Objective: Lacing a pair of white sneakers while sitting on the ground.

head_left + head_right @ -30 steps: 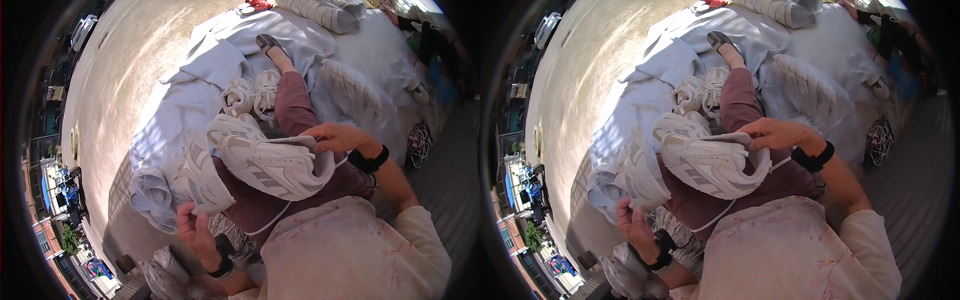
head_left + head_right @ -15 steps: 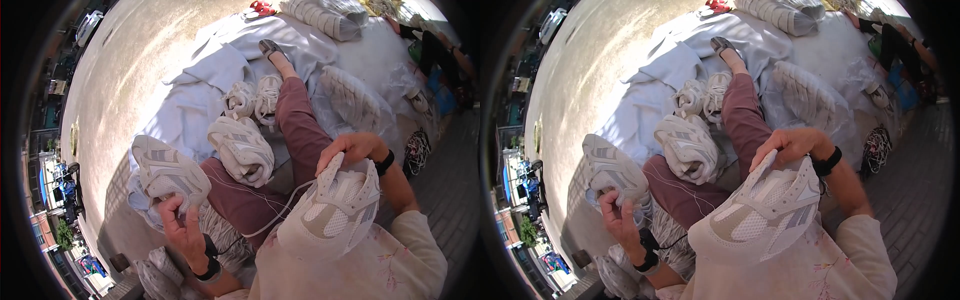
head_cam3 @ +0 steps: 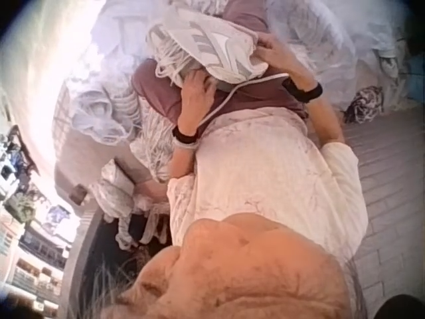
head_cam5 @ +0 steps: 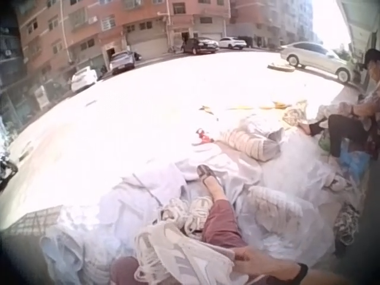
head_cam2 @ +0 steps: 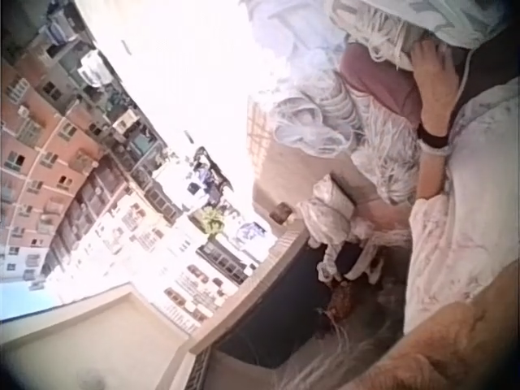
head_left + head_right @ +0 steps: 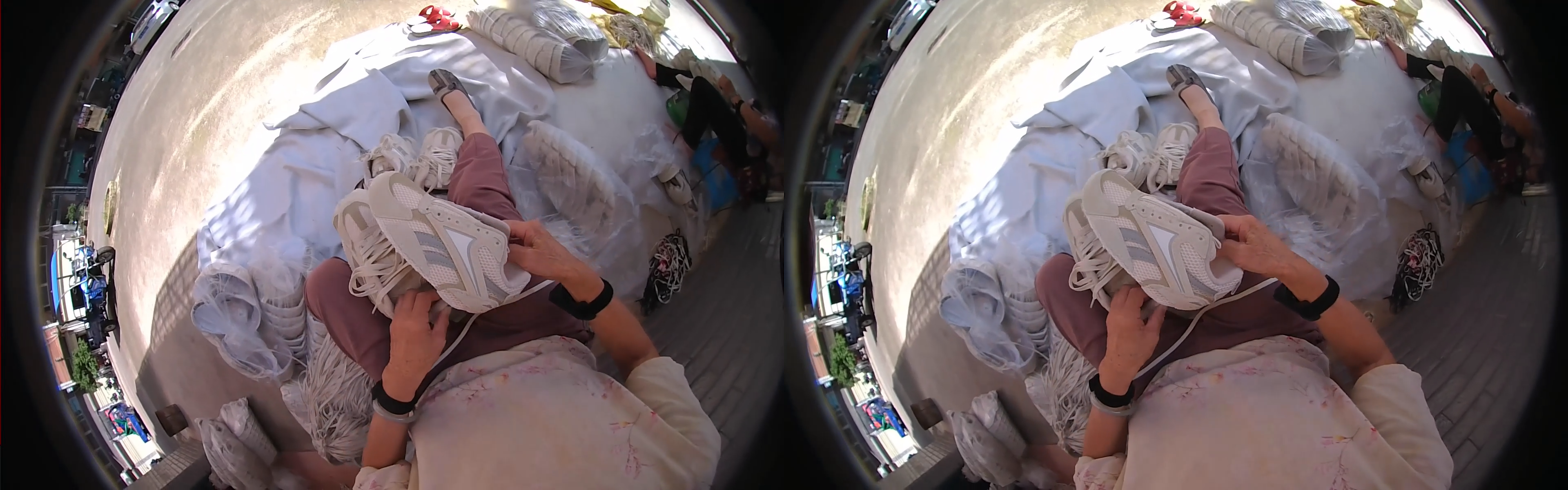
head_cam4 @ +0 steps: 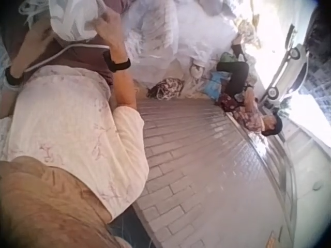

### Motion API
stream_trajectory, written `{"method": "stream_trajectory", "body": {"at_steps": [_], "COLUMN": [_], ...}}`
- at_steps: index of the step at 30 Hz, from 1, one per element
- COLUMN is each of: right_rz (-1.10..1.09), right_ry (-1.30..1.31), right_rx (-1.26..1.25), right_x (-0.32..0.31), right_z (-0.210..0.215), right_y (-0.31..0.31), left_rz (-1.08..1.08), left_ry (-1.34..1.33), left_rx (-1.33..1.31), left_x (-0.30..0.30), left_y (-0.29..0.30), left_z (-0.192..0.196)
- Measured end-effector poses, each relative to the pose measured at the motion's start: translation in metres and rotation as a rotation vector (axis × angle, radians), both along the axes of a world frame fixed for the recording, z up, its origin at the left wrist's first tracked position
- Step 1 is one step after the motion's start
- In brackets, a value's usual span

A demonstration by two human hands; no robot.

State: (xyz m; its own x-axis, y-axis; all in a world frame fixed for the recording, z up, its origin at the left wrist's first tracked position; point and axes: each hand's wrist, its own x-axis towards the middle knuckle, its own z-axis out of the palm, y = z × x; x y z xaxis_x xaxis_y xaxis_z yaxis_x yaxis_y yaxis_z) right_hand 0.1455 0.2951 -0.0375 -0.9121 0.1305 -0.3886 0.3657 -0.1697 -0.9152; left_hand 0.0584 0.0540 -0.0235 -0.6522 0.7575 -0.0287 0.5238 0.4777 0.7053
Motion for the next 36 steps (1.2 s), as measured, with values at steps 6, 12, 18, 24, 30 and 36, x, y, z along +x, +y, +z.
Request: {"method": "stream_trajectory", "body": {"at_steps": [6, 12, 18, 24, 30, 36], "right_rz": [-0.011, 0.041, 0.182, 0.209, 0.246, 0.178], "right_ry": [0.089, 0.207, 0.152, 0.144, 0.170, 0.241], "right_rx": [0.269, 0.623, 0.819, 0.876, 0.934, 0.958], "right_x": [0.003, -0.012, -0.022, -0.028, -0.030, -0.036], "right_z": [-0.004, 0.015, 0.031, 0.028, 0.032, 0.013], "right_y": [-0.025, -0.072, -0.100, -0.105, -0.109, -0.112], "left_rz": [0.315, 0.635, 0.564, 0.418, 0.388, 0.446], "left_ry": [-0.294, -0.343, -0.488, -0.379, -0.327, -0.522], "left_rx": [0.296, 0.407, 0.272, 0.043, 0.014, 0.202], "left_x": [-0.003, -0.015, -0.016, -0.023, -0.018, -0.026], "left_y": [-0.025, -0.035, -0.045, -0.046, -0.032, -0.034], "left_z": [0.005, 0.011, 0.017, 0.027, 0.028, 0.000]}}
